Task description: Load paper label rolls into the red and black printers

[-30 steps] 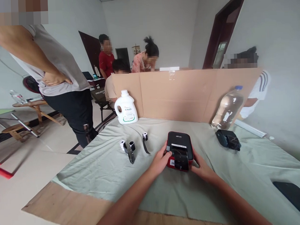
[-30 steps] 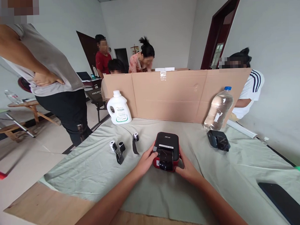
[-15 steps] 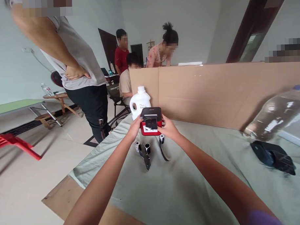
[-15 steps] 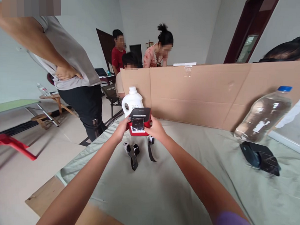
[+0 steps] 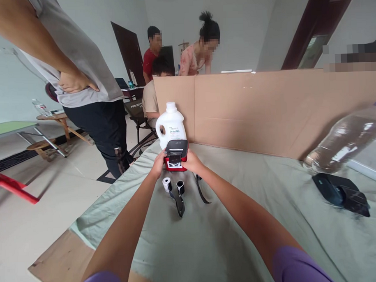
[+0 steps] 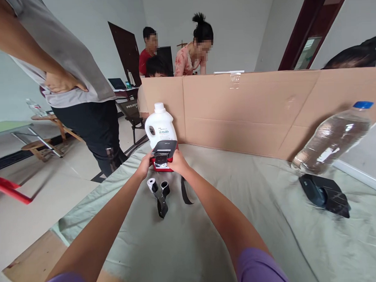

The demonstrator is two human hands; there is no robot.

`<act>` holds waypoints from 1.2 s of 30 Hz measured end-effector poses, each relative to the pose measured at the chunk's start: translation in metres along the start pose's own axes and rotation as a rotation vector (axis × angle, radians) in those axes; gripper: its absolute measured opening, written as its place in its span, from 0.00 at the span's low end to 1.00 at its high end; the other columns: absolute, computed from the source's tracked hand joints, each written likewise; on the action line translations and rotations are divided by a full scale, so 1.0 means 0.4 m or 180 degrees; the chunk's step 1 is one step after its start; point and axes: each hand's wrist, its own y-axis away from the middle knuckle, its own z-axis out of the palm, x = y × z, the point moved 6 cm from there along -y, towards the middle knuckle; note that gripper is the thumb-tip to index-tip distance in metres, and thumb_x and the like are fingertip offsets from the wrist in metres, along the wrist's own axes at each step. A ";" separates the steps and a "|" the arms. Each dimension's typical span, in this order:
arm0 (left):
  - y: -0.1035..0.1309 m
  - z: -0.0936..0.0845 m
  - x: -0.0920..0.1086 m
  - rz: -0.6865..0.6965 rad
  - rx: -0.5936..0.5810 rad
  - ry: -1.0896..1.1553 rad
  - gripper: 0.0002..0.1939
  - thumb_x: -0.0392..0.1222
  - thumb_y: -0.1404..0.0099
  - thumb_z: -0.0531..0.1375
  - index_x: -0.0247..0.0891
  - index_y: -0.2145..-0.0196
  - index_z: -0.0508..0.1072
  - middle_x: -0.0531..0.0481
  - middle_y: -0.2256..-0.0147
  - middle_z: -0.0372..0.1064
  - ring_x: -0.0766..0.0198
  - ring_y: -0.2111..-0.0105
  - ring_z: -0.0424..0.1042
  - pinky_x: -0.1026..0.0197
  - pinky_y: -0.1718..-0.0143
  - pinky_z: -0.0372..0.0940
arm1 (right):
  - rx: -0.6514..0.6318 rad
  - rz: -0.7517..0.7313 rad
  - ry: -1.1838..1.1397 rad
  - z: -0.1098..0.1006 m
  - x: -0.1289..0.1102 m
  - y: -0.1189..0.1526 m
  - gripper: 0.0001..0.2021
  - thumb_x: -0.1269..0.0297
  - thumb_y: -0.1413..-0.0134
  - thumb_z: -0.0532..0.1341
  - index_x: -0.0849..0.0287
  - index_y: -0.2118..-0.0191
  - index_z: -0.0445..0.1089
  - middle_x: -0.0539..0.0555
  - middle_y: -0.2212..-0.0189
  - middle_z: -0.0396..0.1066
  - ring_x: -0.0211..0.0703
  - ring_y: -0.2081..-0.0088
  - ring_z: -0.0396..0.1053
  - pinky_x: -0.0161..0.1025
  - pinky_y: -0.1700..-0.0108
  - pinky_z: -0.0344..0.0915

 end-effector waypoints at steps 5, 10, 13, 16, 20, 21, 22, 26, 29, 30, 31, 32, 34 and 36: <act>0.039 -0.019 0.072 0.0209 0.0331 -0.0361 0.27 0.40 0.41 0.55 0.36 0.43 0.72 0.44 0.42 0.70 0.51 0.41 0.67 0.51 0.41 0.61 | -0.0037 0.0253 0.0656 -0.094 -0.007 0.103 0.22 0.63 0.51 0.66 0.56 0.48 0.69 0.61 0.48 0.73 0.60 0.45 0.70 0.54 0.42 0.65; 0.317 0.019 0.212 0.2002 0.0822 -0.0653 0.23 0.38 0.36 0.54 0.39 0.43 0.71 0.46 0.39 0.67 0.56 0.38 0.63 0.54 0.36 0.56 | 0.0683 0.0212 0.1503 -0.440 0.070 0.420 0.24 0.58 0.47 0.62 0.57 0.44 0.68 0.63 0.45 0.71 0.58 0.44 0.69 0.56 0.40 0.63; 0.530 0.111 0.193 0.2247 0.0411 -0.1271 0.15 0.39 0.30 0.52 0.42 0.49 0.74 0.49 0.48 0.74 0.58 0.46 0.70 0.55 0.44 0.63 | 0.1458 0.0654 0.2319 -0.714 0.122 0.646 0.22 0.59 0.45 0.59 0.62 0.46 0.68 0.66 0.48 0.72 0.59 0.47 0.69 0.56 0.42 0.62; 0.706 0.304 0.106 0.2328 -0.1517 -0.2404 0.13 0.41 0.29 0.54 0.43 0.52 0.75 0.48 0.51 0.76 0.57 0.50 0.73 0.52 0.45 0.64 | 0.2040 0.1393 0.3153 -0.944 0.142 0.795 0.24 0.59 0.47 0.61 0.67 0.47 0.68 0.71 0.48 0.69 0.65 0.43 0.63 0.57 0.41 0.58; 0.833 0.512 -0.009 0.2422 -0.3406 -0.3287 0.22 0.46 0.28 0.53 0.44 0.38 0.67 0.47 0.38 0.66 0.53 0.37 0.62 0.45 0.33 0.52 | 0.2196 0.2852 0.3004 -1.108 0.186 0.856 0.38 0.50 0.51 0.67 0.72 0.41 0.62 0.78 0.46 0.64 0.71 0.42 0.59 0.58 0.44 0.57; 0.847 0.546 -0.029 0.2415 -0.3744 -0.3402 0.25 0.48 0.28 0.53 0.44 0.35 0.63 0.47 0.34 0.60 0.52 0.33 0.57 0.43 0.32 0.48 | 0.2090 0.3088 0.2813 -1.122 0.201 0.854 0.41 0.48 0.53 0.68 0.73 0.40 0.60 0.79 0.45 0.63 0.72 0.42 0.60 0.58 0.45 0.58; 0.857 0.572 -0.046 0.2420 -0.4030 -0.3487 0.27 0.50 0.27 0.52 0.45 0.33 0.60 0.48 0.31 0.53 0.51 0.31 0.51 0.42 0.30 0.45 | 0.1967 0.3223 0.2652 -1.128 0.213 0.847 0.43 0.47 0.55 0.69 0.72 0.39 0.59 0.80 0.45 0.63 0.72 0.43 0.61 0.58 0.47 0.59; 0.879 0.604 -0.077 0.2498 -0.4418 -0.3651 0.34 0.56 0.27 0.49 0.47 0.28 0.45 0.51 0.27 0.36 0.49 0.28 0.37 0.36 0.30 0.35 | 0.1680 0.3267 0.2605 -1.124 0.220 0.817 0.48 0.51 0.58 0.71 0.64 0.33 0.54 0.78 0.41 0.58 0.74 0.44 0.62 0.61 0.50 0.61; 0.894 0.590 -0.083 0.2517 -0.4344 -0.3648 0.36 0.57 0.27 0.48 0.48 0.28 0.41 0.52 0.27 0.34 0.48 0.28 0.34 0.34 0.30 0.33 | 0.1486 0.3308 0.2753 -1.072 0.183 0.809 0.47 0.48 0.56 0.68 0.56 0.31 0.53 0.75 0.41 0.57 0.76 0.45 0.64 0.60 0.52 0.62; 0.899 0.586 -0.084 0.2516 -0.4336 -0.3624 0.36 0.57 0.27 0.49 0.48 0.28 0.41 0.52 0.27 0.35 0.48 0.28 0.33 0.34 0.30 0.33 | 0.1388 0.3259 0.2788 -1.038 0.161 0.803 0.46 0.45 0.55 0.67 0.53 0.31 0.53 0.74 0.41 0.57 0.75 0.46 0.65 0.59 0.52 0.62; 0.903 0.583 -0.084 0.2513 -0.4335 -0.3594 0.36 0.58 0.27 0.49 0.48 0.28 0.41 0.52 0.27 0.35 0.48 0.28 0.33 0.34 0.30 0.33 | 0.1257 0.3154 0.2812 -0.995 0.135 0.793 0.45 0.44 0.53 0.66 0.51 0.31 0.53 0.72 0.42 0.57 0.73 0.47 0.67 0.57 0.53 0.63; 0.906 0.581 -0.083 0.2503 -0.4341 -0.3553 0.37 0.58 0.27 0.48 0.48 0.28 0.41 0.52 0.27 0.35 0.47 0.28 0.33 0.34 0.30 0.33 | 0.1116 0.3016 0.2833 -0.944 0.106 0.779 0.44 0.42 0.52 0.64 0.50 0.31 0.53 0.71 0.42 0.58 0.71 0.49 0.68 0.55 0.53 0.63; 0.909 0.579 -0.081 0.2476 -0.4344 -0.3443 0.36 0.59 0.27 0.47 0.47 0.28 0.42 0.52 0.27 0.36 0.47 0.28 0.34 0.34 0.30 0.32 | 0.0776 0.2712 0.2889 -0.824 0.045 0.744 0.42 0.42 0.51 0.63 0.49 0.32 0.54 0.68 0.44 0.59 0.67 0.51 0.70 0.53 0.53 0.63; 0.912 0.577 -0.079 0.2466 -0.4338 -0.3318 0.37 0.61 0.27 0.46 0.47 0.28 0.43 0.52 0.28 0.38 0.47 0.28 0.34 0.34 0.30 0.32 | 0.0471 0.2484 0.2903 -0.700 -0.008 0.706 0.41 0.43 0.51 0.63 0.49 0.33 0.55 0.67 0.46 0.60 0.66 0.51 0.69 0.50 0.54 0.63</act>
